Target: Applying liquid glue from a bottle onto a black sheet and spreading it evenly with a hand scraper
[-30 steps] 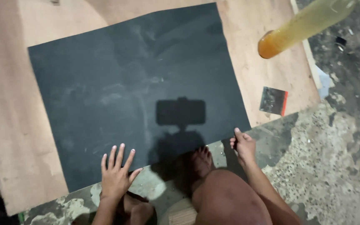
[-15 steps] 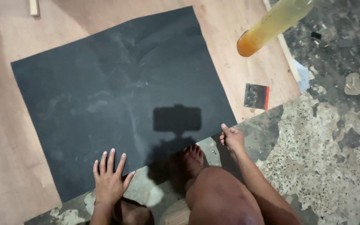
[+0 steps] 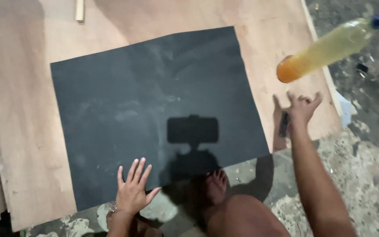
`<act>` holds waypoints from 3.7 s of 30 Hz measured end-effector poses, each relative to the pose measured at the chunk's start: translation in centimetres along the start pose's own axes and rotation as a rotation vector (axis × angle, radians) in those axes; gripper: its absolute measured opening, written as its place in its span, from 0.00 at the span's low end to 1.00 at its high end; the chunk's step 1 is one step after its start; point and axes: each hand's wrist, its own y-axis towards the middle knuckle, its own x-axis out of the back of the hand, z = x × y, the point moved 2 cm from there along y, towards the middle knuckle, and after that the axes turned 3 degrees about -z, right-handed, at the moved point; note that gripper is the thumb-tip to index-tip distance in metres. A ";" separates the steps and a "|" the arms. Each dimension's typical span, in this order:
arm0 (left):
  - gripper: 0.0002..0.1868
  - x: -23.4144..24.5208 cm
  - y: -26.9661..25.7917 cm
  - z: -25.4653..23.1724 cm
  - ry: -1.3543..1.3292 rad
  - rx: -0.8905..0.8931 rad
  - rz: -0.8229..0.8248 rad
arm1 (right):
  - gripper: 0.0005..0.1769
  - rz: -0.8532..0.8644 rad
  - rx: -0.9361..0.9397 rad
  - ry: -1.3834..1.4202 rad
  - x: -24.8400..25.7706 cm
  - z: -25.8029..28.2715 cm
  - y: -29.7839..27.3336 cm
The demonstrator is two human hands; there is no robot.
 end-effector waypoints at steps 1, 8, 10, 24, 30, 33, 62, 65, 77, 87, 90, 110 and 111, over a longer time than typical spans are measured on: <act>0.46 0.0 0.0 0.1 0.005 0.016 0.001 | 0.48 0.017 0.000 0.000 -0.5 -2.1 3.3; 0.47 0.2 0.2 0.4 -0.024 -0.010 -0.044 | 0.60 -0.233 0.280 -0.420 -8.5 2.5 7.5; 0.46 0.0 0.1 0.5 -0.035 -0.004 -0.045 | 0.52 -0.190 0.346 -0.464 -9.4 6.4 5.6; 0.53 -3.7 -2.2 1.5 -0.172 -0.061 -0.172 | 0.59 0.960 1.200 -1.503 -20.3 23.7 -13.6; 0.48 -1.8 -2.1 1.6 -0.369 -0.023 0.000 | 0.50 1.034 1.275 -1.946 -24.2 30.1 -25.2; 0.45 1.5 -1.5 2.3 -0.445 -0.024 0.211 | 0.49 1.018 1.501 -1.944 -26.2 31.8 -28.1; 0.44 0.2 -1.7 2.3 -0.429 -0.024 0.070 | 0.18 0.779 2.207 -1.577 -42.7 32.2 -37.3; 0.44 0.2 -1.6 2.4 -0.433 -0.024 0.115 | 0.17 0.788 2.235 -1.541 -43.3 31.8 -37.3; 0.45 -0.3 -2.0 2.1 -0.393 0.009 -0.009 | 0.16 0.816 2.152 -1.648 -40.7 32.1 -33.8; 0.47 -1.0 -2.2 1.9 -0.266 -0.011 -0.203 | 0.21 0.777 1.861 -1.981 -31.4 32.7 -23.8; 0.47 -1.0 -2.1 1.9 -0.251 -0.002 -0.240 | 0.27 0.703 1.737 -2.102 -28.5 33.2 -21.3; 0.51 -1.4 -1.4 1.1 -0.101 -0.010 -0.171 | 0.13 0.652 1.326 -2.291 -16.5 31.1 -6.3; 0.51 -1.6 -1.4 1.1 -0.093 -0.012 -0.157 | 0.13 0.662 1.307 -2.298 -16.5 31.1 -6.0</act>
